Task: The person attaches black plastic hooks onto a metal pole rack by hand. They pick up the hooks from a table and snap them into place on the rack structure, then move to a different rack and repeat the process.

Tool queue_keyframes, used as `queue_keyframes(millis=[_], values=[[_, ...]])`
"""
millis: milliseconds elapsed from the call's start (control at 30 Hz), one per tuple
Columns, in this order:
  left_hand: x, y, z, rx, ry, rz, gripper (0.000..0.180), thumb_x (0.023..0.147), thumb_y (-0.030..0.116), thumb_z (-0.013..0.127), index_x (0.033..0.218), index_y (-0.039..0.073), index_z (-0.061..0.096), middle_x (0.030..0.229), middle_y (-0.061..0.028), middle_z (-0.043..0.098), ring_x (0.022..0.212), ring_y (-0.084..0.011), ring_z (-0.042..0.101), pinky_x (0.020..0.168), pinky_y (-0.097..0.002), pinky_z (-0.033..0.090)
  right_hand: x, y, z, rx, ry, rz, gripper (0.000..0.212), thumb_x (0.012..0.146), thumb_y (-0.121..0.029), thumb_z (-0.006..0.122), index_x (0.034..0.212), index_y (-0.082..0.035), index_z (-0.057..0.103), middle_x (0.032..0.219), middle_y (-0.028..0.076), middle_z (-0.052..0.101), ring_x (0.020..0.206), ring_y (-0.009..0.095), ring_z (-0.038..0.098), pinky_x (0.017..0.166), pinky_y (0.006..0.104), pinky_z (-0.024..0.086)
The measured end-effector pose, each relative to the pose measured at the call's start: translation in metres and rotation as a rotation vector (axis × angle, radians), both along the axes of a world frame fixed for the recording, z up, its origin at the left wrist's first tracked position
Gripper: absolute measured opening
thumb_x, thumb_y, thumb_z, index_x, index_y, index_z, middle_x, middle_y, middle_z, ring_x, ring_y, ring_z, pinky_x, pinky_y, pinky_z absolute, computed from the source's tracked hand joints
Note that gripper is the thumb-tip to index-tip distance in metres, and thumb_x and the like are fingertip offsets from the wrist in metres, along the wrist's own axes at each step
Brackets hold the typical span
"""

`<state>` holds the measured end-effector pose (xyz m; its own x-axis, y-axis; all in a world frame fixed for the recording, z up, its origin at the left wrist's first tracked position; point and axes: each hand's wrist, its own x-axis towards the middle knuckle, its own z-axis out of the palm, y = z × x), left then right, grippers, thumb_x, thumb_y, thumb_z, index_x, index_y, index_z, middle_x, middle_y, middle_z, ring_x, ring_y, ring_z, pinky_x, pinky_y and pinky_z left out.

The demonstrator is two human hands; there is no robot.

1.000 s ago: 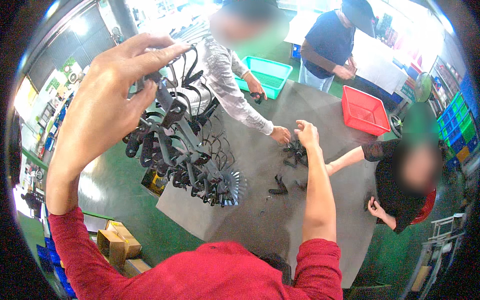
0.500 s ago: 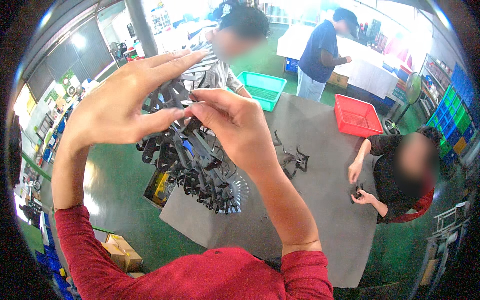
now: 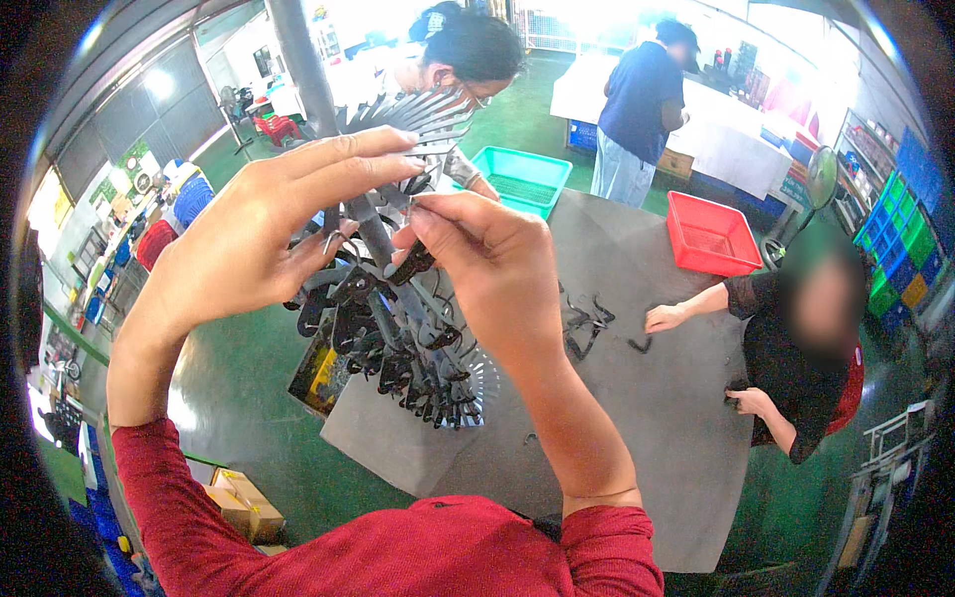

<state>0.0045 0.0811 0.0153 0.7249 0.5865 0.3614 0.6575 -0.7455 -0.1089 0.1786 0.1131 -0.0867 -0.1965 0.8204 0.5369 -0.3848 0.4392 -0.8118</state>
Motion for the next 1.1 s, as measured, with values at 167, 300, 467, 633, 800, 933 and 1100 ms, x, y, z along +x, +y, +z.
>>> queue_keyframes(millis=[167, 300, 467, 633, 800, 933, 1100], values=[[0.009, -0.005, -0.001, 0.078, -0.055, 0.052, 0.059, 0.061, -0.016, 0.055, 0.115, 0.007, 0.058, 0.12, -0.0116, 0.057, 0.106, -0.0313, 0.058, 0.084, -0.0372, 0.05, 0.004, 0.003, 0.001, 0.031, -0.077, -0.096, 0.015, 0.088, -0.009, 0.059, 0.097, 0.001, 0.066, 0.079, 0.007, 0.067, 0.071, 0.01, 0.063, 0.059, 0.0206, 0.047], [0.006, -0.005, -0.003, 0.071, -0.034, 0.037, 0.054, 0.06, -0.016, 0.054, 0.109, 0.005, 0.063, 0.115, -0.0118, 0.06, 0.101, -0.0302, 0.061, 0.082, -0.0351, 0.052, 0.005, 0.002, 0.005, -0.049, -0.08, -0.08, 0.012, 0.087, -0.005, 0.059, 0.092, 0.003, 0.066, 0.075, 0.004, 0.066, 0.068, 0.007, 0.058, 0.061, 0.0203, 0.045], [0.008, -0.005, -0.004, 0.111, -0.023, 0.019, 0.055, 0.059, -0.016, 0.055, 0.108, 0.005, 0.064, 0.111, -0.0121, 0.062, 0.1, -0.0295, 0.062, 0.082, -0.0343, 0.052, 0.011, 0.011, 0.003, 0.02, -0.09, -0.009, 0.011, 0.086, -0.006, 0.06, 0.091, 0.001, 0.067, 0.075, 0.004, 0.066, 0.068, 0.006, 0.057, 0.061, 0.0197, 0.044], [0.006, -0.006, -0.005, 0.132, 0.004, 0.022, 0.056, 0.059, -0.015, 0.057, 0.11, 0.007, 0.063, 0.112, -0.0119, 0.063, 0.101, -0.0298, 0.062, 0.083, -0.0345, 0.051, 0.008, 0.01, 0.002, 0.087, -0.145, -0.121, 0.01, 0.085, -0.006, 0.06, 0.089, -0.001, 0.068, 0.071, 0.001, 0.065, 0.066, 0.006, 0.056, 0.06, 0.0196, 0.043], [0.007, -0.008, -0.003, 0.14, 0.019, 0.032, 0.055, 0.059, -0.014, 0.058, 0.11, 0.005, 0.063, 0.112, -0.0129, 0.063, 0.1, -0.0303, 0.062, 0.084, -0.0346, 0.051, 0.006, 0.004, 0.005, 0.112, -0.151, -0.19, 0.009, 0.086, -0.004, 0.059, 0.088, 0.001, 0.067, 0.07, 0.001, 0.063, 0.067, 0.006, 0.056, 0.061, 0.0202, 0.043], [0.007, -0.008, -0.005, 0.129, 0.013, 0.037, 0.054, 0.06, -0.014, 0.058, 0.11, 0.005, 0.063, 0.111, -0.0138, 0.063, 0.1, -0.0307, 0.062, 0.084, -0.0348, 0.051, 0.003, 0.005, -0.002, 0.14, 0.032, -0.114, 0.009, 0.086, -0.001, 0.059, 0.088, 0.004, 0.065, 0.072, 0.004, 0.063, 0.068, 0.009, 0.058, 0.062, 0.0211, 0.045], [0.011, -0.003, -0.005, 0.122, -0.013, -0.003, 0.054, 0.061, -0.014, 0.058, 0.111, 0.005, 0.063, 0.111, -0.014, 0.063, 0.101, -0.031, 0.062, 0.085, -0.0343, 0.051, 0.006, 0.012, -0.007, 0.18, 0.099, -0.096, 0.009, 0.087, 0.0, 0.058, 0.09, 0.006, 0.064, 0.074, 0.005, 0.063, 0.068, 0.01, 0.059, 0.063, 0.0219, 0.047]])
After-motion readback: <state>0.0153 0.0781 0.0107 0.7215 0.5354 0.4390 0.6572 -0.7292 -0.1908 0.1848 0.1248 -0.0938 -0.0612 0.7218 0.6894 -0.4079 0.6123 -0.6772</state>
